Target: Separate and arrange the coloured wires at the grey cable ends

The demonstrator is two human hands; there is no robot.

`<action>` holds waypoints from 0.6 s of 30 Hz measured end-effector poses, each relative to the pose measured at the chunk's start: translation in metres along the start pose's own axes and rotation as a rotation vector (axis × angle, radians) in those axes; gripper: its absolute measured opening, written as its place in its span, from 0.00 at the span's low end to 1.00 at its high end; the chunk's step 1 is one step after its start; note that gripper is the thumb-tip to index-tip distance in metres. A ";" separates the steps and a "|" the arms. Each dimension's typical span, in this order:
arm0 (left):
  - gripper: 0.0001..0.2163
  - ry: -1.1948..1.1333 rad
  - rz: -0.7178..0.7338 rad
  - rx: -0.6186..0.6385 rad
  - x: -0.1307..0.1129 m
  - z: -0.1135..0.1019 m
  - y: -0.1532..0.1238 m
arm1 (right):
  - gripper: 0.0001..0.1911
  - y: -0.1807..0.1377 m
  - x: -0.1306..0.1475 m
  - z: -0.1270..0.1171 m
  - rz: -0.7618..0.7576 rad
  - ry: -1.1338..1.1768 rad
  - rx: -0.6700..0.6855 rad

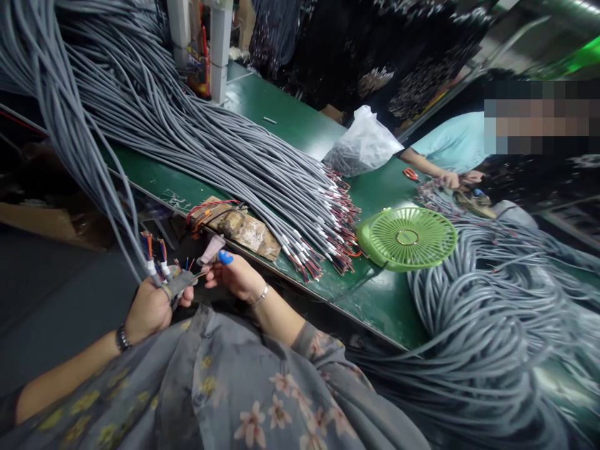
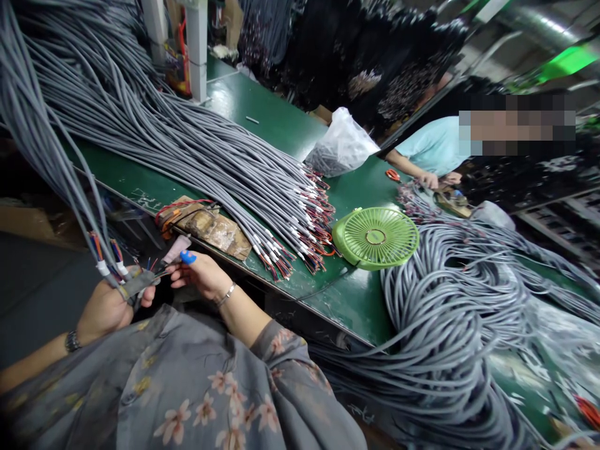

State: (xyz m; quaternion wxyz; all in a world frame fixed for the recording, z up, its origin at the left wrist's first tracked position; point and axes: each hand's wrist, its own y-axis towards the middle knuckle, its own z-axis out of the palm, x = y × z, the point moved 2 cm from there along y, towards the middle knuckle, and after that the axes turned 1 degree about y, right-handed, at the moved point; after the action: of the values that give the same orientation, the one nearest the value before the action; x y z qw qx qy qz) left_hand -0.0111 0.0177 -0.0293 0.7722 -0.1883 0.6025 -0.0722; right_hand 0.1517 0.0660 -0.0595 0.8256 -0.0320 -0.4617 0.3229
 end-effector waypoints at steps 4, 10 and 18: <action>0.12 0.063 0.026 0.036 0.016 -0.009 0.005 | 0.28 -0.007 0.005 0.005 0.011 -0.174 0.012; 0.14 0.151 0.060 0.143 0.018 -0.013 0.008 | 0.25 -0.007 0.005 0.012 -0.062 -0.250 -0.083; 0.14 0.095 0.050 0.176 0.000 -0.002 0.002 | 0.24 0.000 -0.009 0.006 -0.109 -0.130 -0.185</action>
State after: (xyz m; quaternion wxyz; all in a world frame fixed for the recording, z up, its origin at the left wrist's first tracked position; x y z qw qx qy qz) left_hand -0.0137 0.0187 -0.0305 0.7579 -0.1008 0.6343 -0.1145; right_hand 0.1431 0.0595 -0.0629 0.8037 -0.0619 -0.5433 0.2348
